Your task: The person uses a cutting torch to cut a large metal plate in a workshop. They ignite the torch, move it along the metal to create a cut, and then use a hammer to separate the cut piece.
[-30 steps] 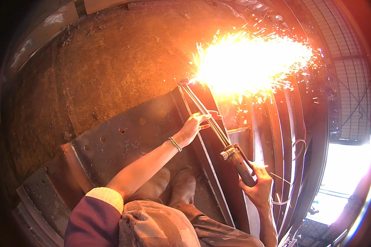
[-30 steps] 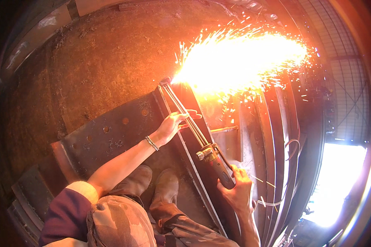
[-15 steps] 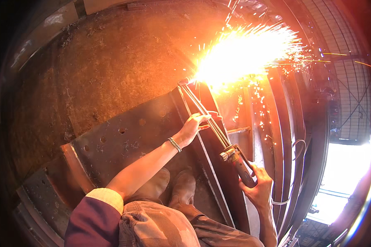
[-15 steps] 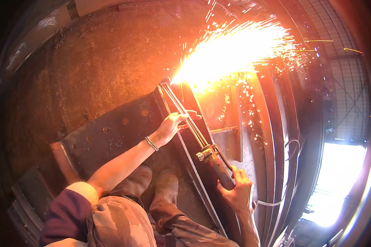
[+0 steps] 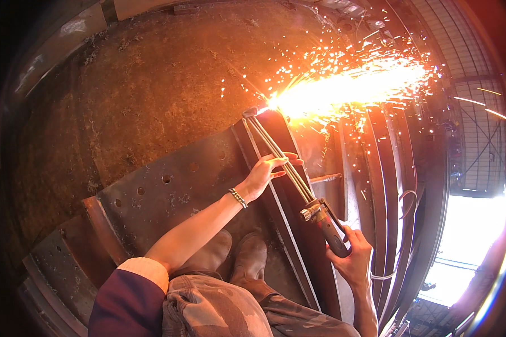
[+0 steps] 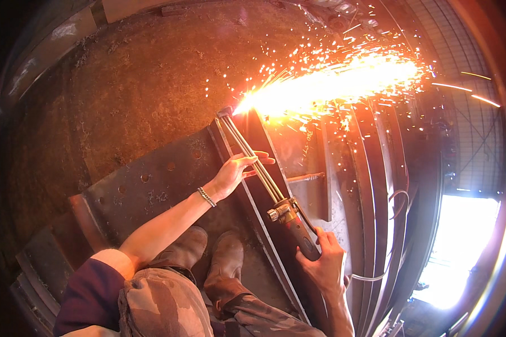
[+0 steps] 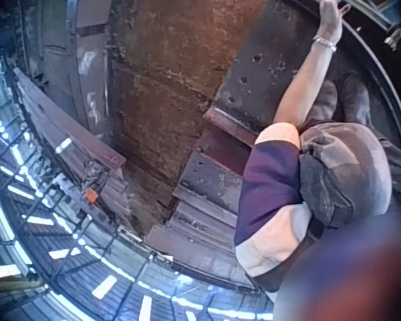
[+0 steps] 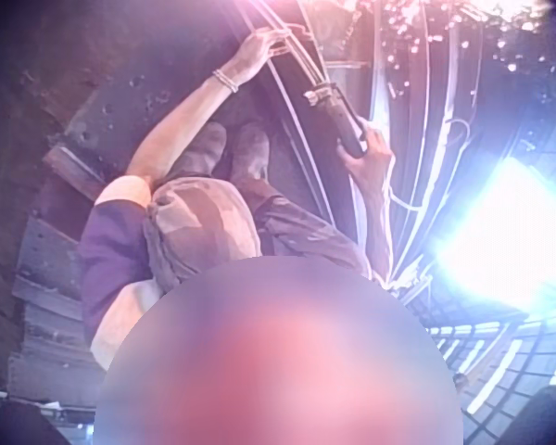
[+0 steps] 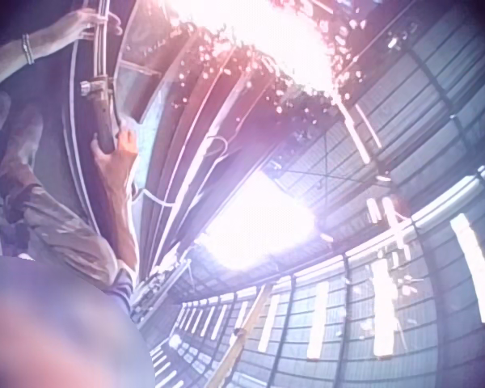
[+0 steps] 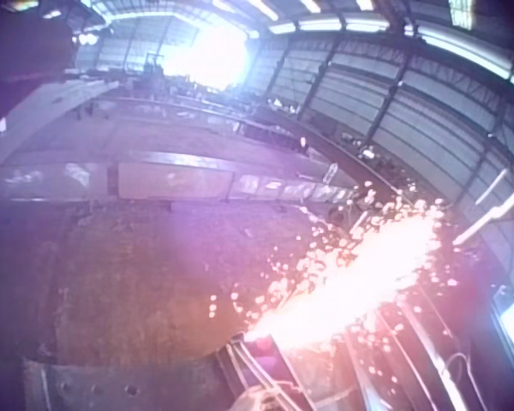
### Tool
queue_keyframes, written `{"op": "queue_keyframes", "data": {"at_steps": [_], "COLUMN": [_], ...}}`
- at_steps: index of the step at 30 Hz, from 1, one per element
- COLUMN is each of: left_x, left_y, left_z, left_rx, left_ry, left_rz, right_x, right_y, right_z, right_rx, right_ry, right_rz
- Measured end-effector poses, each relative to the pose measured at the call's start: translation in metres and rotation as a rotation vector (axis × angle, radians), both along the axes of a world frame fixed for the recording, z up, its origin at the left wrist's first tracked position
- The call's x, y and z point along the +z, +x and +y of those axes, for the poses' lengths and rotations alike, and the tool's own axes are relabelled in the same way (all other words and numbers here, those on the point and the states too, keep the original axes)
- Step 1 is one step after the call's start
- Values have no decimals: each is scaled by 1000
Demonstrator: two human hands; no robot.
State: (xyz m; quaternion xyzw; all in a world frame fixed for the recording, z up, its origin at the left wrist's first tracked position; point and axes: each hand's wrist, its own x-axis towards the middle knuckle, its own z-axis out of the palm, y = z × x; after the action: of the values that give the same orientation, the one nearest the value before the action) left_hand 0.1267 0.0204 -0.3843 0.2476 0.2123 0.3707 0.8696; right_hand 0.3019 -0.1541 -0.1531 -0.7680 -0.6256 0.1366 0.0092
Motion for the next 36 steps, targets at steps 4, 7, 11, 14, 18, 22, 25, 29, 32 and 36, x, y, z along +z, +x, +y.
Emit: {"op": "queue_keyframes", "data": {"at_steps": [4, 7, 11, 14, 18, 22, 25, 29, 32, 36], "left_x": [1, 1, 2, 2, 2, 1, 0, 1, 1, 1], "left_y": [0, 0, -1, -1, -1, -2, -2, -1, -1, -1], "left_z": [0, 1, 0, 1, 0, 1, 1, 1, 1, 1], "left_rx": [1, 1, 0, -2, -2, -12, -14, -14, -11, -19], "left_ry": [3, 13, 24, 11, 2, 13, 13, 12, 19, 10], "left_rz": [5, 9, 6, 5, 1, 6, 36, 25, 10, 27], "right_x": [0, -2, -3, -3, -3, -6, -8, -8, -8, -5], "right_y": [0, 0, 0, 1, 1, 3, 5, 6, 4, 1], "right_z": [-1, -2, -3, -3, -4, -4, -5, -7, -6, -6], "right_rx": [-12, 8, 28, 14, 31, 50, 89, 70, 68, 40], "right_ry": [-7, 14, 38, 27, 36, 55, 87, 67, 77, 65], "right_rz": [0, -1, -13, -2, -21, -31, -28, -35, -27, -22]}}
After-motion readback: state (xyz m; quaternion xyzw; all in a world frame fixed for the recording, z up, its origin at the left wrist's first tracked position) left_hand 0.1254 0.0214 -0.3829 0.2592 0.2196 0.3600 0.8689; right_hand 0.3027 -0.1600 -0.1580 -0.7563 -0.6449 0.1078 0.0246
